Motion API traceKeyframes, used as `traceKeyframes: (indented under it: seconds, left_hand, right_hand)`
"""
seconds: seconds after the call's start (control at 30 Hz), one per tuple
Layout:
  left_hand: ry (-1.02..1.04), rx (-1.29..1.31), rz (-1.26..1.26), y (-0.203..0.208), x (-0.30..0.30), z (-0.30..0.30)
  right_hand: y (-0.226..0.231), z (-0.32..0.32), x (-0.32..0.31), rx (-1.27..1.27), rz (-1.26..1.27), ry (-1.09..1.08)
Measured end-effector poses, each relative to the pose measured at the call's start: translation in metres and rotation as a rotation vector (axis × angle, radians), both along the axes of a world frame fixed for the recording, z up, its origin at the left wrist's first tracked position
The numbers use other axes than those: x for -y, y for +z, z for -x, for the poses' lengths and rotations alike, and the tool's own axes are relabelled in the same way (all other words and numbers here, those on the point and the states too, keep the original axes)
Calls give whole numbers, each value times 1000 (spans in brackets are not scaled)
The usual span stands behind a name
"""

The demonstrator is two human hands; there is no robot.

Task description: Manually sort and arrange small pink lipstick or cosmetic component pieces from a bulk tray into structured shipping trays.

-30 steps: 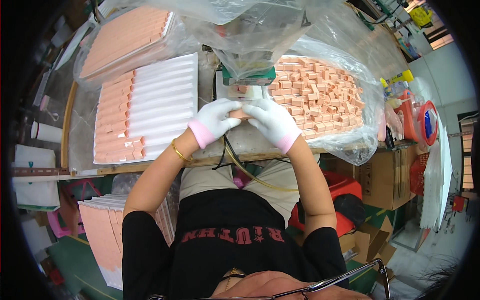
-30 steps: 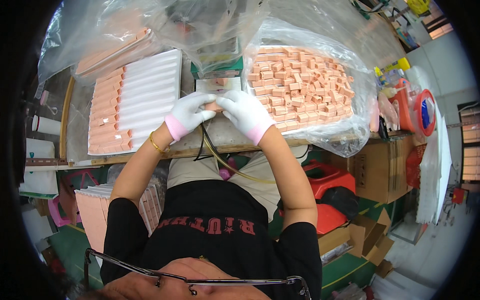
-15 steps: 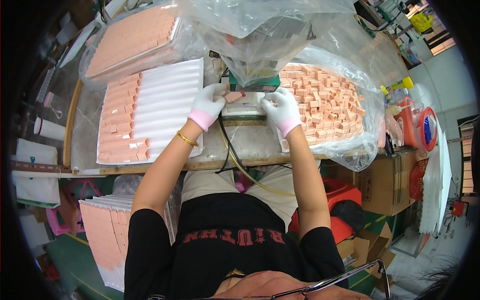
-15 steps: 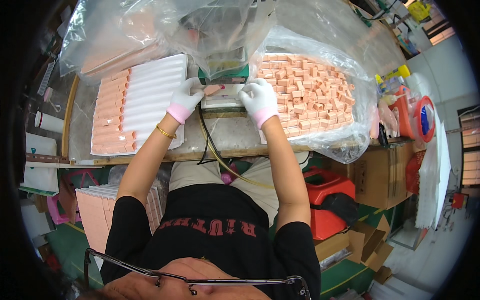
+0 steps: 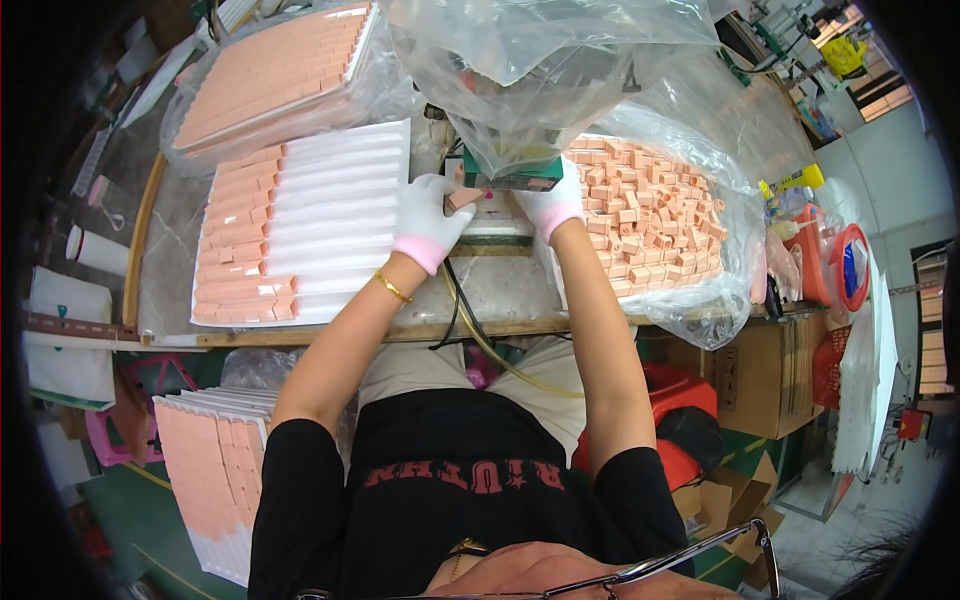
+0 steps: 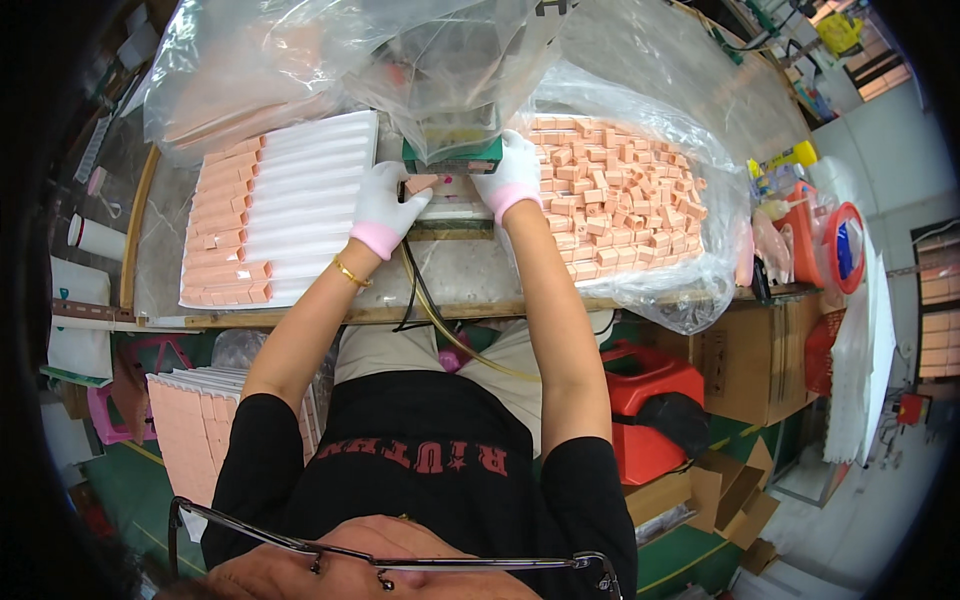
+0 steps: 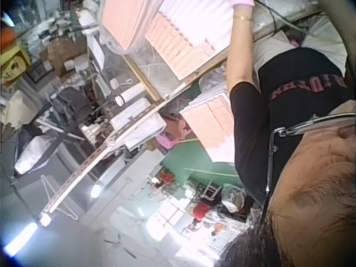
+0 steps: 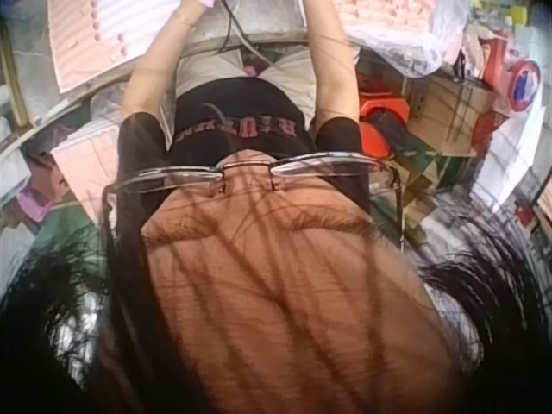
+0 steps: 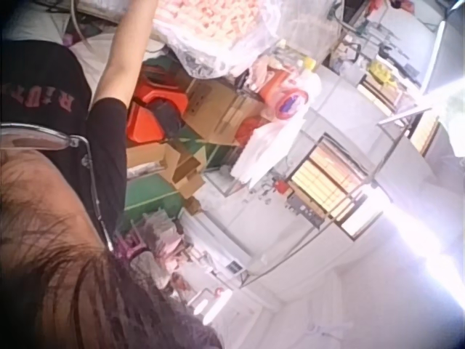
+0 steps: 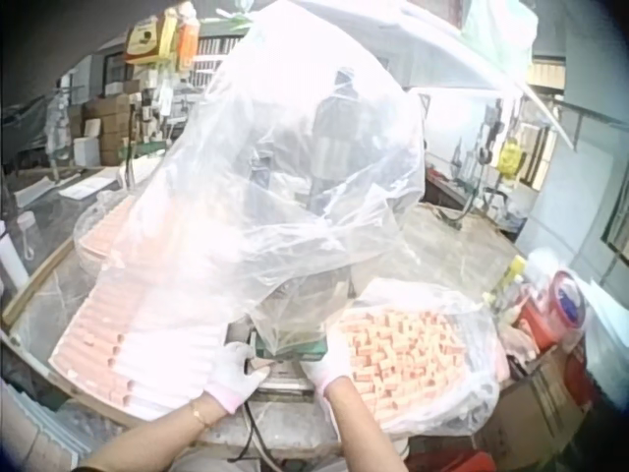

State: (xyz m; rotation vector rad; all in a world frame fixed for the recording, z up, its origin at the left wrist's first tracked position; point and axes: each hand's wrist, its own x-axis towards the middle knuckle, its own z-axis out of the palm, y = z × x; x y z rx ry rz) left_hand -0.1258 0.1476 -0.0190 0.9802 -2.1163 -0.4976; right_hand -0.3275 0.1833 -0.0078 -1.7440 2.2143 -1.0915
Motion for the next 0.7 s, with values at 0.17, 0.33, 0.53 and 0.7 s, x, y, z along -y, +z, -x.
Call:
traceKeyframes:
  seconds: [0.17,0.33,0.53,0.7]
  left_hand:
    - [-63,-68,-127,17,-12,-8]
    - [-88,111,-266,22,-11,11]
    - [-80,-154,-370,-6,6,22]
    - [0,242,-223,32,-6,12]
  right_hand:
    - [-4,-9,-24,175,15,95]
    - [-14,-31,-41,194,114,13]
    - [1,-37,-40,437,112,23]
    - [19,-42,-35,212,-162,10]
